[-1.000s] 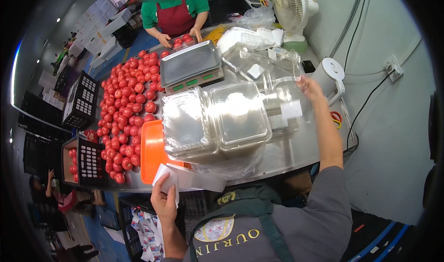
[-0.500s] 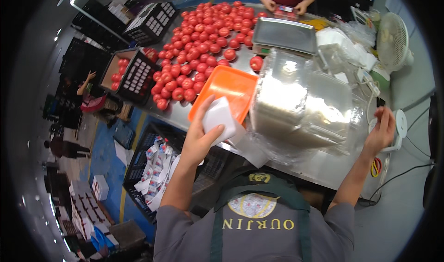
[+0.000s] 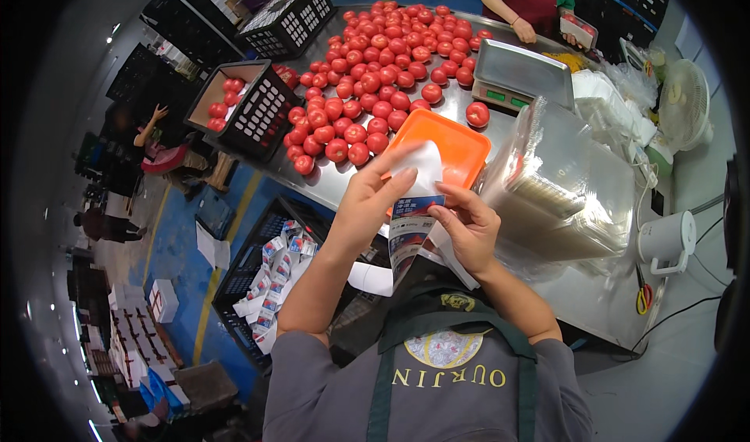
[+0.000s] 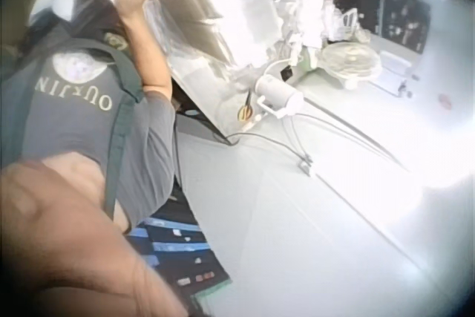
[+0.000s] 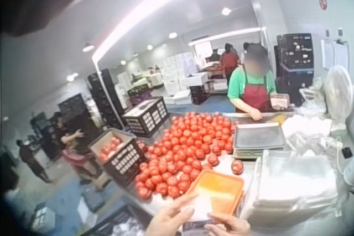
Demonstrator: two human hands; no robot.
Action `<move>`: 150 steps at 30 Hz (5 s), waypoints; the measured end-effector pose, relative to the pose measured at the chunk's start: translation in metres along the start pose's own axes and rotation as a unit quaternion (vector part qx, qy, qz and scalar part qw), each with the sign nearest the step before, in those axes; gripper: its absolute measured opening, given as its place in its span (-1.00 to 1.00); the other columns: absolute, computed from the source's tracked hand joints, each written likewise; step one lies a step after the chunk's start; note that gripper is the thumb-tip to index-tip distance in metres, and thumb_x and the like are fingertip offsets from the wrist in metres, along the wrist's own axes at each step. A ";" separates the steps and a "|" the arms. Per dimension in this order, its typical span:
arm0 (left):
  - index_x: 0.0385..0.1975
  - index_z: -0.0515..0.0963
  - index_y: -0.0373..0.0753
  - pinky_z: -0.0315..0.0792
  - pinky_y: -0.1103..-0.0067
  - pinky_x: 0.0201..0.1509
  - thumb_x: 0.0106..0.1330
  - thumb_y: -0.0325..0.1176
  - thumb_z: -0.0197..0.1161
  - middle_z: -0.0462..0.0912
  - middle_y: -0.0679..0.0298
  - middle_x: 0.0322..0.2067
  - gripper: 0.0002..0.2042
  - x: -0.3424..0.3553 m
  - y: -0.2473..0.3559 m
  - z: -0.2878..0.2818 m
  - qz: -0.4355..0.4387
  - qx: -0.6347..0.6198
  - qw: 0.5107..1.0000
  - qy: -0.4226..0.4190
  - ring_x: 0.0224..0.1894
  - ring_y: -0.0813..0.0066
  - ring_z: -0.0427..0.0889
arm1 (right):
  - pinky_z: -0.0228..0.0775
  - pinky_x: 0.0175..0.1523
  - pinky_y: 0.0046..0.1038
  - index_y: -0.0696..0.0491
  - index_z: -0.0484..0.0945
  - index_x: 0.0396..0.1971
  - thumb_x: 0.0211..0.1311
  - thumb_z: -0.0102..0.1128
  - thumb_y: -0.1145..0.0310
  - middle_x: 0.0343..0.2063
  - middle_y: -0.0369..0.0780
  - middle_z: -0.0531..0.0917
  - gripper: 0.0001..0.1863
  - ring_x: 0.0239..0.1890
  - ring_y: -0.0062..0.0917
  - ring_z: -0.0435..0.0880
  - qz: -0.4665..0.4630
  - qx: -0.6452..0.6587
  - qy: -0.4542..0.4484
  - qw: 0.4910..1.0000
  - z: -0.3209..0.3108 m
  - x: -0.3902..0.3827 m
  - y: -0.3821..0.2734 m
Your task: The person repeatedly picks up clear plastic food containers, peels off labels, and sticks them onto the containers. The person handles the containers one at a time and places the labeled containers on the table. A coworker in the background sorts tomatoes.
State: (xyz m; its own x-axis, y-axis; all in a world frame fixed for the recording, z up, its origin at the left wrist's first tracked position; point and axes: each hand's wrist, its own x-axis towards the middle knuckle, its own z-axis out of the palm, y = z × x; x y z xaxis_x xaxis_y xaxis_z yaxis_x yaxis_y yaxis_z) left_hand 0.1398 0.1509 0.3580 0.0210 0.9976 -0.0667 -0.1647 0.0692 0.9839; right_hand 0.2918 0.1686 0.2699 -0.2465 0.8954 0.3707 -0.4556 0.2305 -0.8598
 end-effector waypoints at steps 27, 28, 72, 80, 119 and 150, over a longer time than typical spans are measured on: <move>0.17 0.20 -0.43 0.31 0.61 0.09 0.15 -0.57 0.09 0.39 0.12 0.04 -0.47 0.023 -0.031 -0.009 0.012 0.027 0.999 -0.012 0.01 0.48 0.44 | 0.43 -0.13 -0.37 0.10 0.61 -0.48 0.15 0.11 0.45 -0.36 -0.21 0.64 -0.89 -0.26 -0.43 0.59 -0.334 -0.221 -0.154 0.903 -0.044 -0.034 -0.064; 0.17 0.19 -0.44 0.33 0.60 0.08 0.12 -0.59 0.09 0.39 0.10 0.03 -0.46 0.022 -0.037 -0.008 0.019 0.033 0.999 0.000 0.02 0.46 0.44 | 0.44 -0.19 -0.36 0.12 0.58 -0.53 0.16 0.07 0.50 -0.41 -0.19 0.62 -0.87 -0.33 -0.42 0.58 -0.314 -0.163 -0.096 0.930 -0.059 -0.035 -0.076; 0.01 0.42 -0.41 0.37 0.68 -0.07 0.18 -0.61 0.11 0.53 0.20 -0.14 -0.64 -0.021 -0.076 0.043 0.008 0.148 0.989 -0.002 -0.17 0.58 0.51 | -0.02 0.29 -0.22 0.07 0.38 0.05 0.02 0.21 0.06 0.12 -0.15 0.35 -0.39 0.21 -0.35 0.28 -0.165 -0.700 -0.070 0.692 -0.162 0.010 -0.118; -0.07 0.49 -0.40 0.38 0.71 -0.10 0.20 -0.60 0.11 0.54 0.20 -0.16 -0.72 -0.026 -0.084 0.063 0.021 0.159 0.987 -0.021 -0.20 0.61 0.52 | 0.50 -0.27 -0.44 0.16 0.55 -0.37 -0.17 0.32 0.46 -0.36 -0.20 0.62 -0.73 -0.26 -0.38 0.61 -0.334 -0.604 0.006 0.724 -0.169 0.005 -0.082; 0.21 0.16 -0.37 0.31 0.59 0.10 0.25 -0.53 0.07 0.38 0.12 0.05 -0.50 0.000 -0.055 0.072 0.053 -0.031 0.997 0.056 0.02 0.50 0.43 | 0.42 -0.08 -0.49 0.14 0.53 -0.12 -0.08 0.33 0.50 -0.15 -0.12 0.54 -0.58 -0.13 -0.45 0.55 -0.047 -0.200 -0.057 0.977 -0.096 -0.019 -0.077; 0.21 0.11 -0.30 0.23 0.52 0.19 0.04 -0.66 0.12 0.30 0.12 0.09 -0.35 0.011 -0.044 0.018 0.110 0.045 0.989 0.086 0.10 0.40 0.36 | 0.41 -0.27 -0.58 0.20 0.51 -0.47 0.15 0.07 0.58 -0.49 -0.22 0.58 -0.95 -0.40 -0.58 0.57 -0.056 -0.099 0.220 0.969 -0.153 -0.024 -0.135</move>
State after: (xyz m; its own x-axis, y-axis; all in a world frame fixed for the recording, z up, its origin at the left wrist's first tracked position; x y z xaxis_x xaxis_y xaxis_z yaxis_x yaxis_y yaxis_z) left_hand 0.1655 0.1587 0.3168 -0.1750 0.9757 0.1316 -0.0583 -0.1437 0.9879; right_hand 0.4901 0.1743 0.3239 0.2038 0.9262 0.3173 -0.2742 0.3651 -0.8897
